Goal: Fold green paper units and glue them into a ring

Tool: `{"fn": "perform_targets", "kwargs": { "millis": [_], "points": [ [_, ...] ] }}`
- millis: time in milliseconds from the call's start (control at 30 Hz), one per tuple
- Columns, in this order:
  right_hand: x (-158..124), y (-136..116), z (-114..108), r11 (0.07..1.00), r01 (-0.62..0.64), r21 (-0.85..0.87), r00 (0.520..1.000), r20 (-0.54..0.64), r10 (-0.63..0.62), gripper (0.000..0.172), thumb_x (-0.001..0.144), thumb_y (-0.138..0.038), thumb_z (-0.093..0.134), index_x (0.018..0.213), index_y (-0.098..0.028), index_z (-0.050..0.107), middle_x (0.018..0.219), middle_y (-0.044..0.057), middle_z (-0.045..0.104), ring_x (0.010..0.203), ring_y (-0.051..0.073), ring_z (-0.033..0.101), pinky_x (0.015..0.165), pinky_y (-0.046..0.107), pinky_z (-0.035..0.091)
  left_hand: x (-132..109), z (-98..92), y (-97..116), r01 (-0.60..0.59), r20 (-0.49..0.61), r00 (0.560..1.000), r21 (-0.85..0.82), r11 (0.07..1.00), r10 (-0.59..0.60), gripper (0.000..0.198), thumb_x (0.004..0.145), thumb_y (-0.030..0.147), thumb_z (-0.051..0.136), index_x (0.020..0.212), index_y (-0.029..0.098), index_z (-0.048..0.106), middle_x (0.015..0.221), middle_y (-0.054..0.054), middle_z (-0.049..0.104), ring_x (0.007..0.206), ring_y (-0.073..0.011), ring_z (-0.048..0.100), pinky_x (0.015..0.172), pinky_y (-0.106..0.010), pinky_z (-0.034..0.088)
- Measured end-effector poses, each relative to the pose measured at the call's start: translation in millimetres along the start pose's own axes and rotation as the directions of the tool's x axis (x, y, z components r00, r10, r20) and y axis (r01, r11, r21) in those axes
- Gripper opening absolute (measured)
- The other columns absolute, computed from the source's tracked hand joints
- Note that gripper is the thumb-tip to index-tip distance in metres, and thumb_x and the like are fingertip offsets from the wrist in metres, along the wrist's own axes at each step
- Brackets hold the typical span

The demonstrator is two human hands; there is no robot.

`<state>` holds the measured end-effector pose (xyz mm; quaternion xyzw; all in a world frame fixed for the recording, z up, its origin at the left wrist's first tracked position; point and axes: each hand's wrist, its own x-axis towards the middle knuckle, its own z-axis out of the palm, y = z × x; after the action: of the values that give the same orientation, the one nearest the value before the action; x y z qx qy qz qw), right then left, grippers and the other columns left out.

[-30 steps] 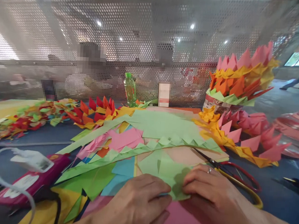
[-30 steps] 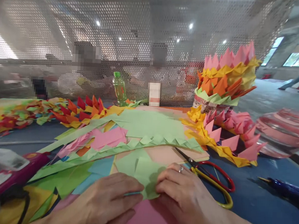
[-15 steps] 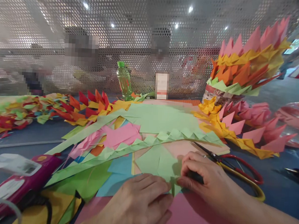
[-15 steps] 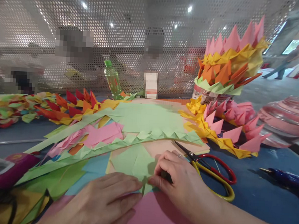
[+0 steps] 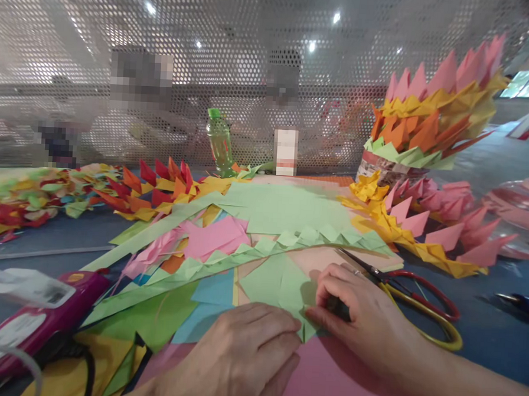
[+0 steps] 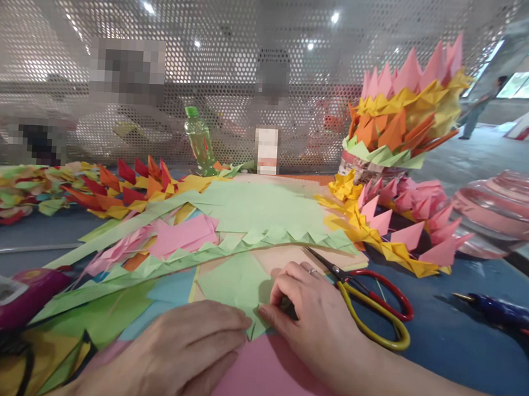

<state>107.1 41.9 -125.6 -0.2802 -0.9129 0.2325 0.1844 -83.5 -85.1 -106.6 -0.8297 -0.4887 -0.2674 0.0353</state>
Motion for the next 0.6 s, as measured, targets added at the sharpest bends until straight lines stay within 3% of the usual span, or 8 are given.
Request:
{"fn": "perform_targets", "kwargs": {
  "millis": [167,400,600],
  "points": [
    [0.4,-2.2,-1.1,1.000,-0.005,0.001,1.000,-0.011,0.005,0.025,0.090,-0.029,0.069,0.073,-0.020,0.053,0.081,-0.001,0.056,0.081,0.019,0.052,0.072,0.031,0.038,1.5,-4.7,-1.5,-0.007,0.052,0.999,0.008,1.000,0.007,0.034,0.102,0.016,0.030,0.111,0.019,0.063,0.096,-0.005,0.071,0.085,-0.0165,0.067,0.079,-0.025,0.055],
    [-1.8,-1.4,0.1,1.000,0.001,0.017,1.000,-0.015,-0.001,0.025,0.090,-0.026,0.068,0.073,-0.021,0.051,0.081,-0.001,0.055,0.082,0.019,0.053,0.075,0.032,0.039,9.3,-7.4,1.6,-0.003,0.248,0.969,0.085,0.996,-0.018,0.021,0.095,0.016,0.047,0.104,0.024,0.063,0.095,-0.004,0.063,0.087,-0.0192,0.062,0.078,-0.029,0.054],
    [-2.7,0.2,0.7,0.998,0.016,0.056,1.000,-0.022,-0.015,0.023,0.091,-0.026,0.066,0.074,-0.021,0.052,0.082,-0.001,0.055,0.082,0.018,0.053,0.075,0.032,0.038,6.7,-4.0,2.7,-0.014,0.228,0.974,0.102,0.995,-0.009,0.015,0.097,0.024,0.050,0.107,0.021,0.060,0.102,-0.004,0.063,0.093,-0.0206,0.061,0.081,-0.032,0.053]
  ]
}}
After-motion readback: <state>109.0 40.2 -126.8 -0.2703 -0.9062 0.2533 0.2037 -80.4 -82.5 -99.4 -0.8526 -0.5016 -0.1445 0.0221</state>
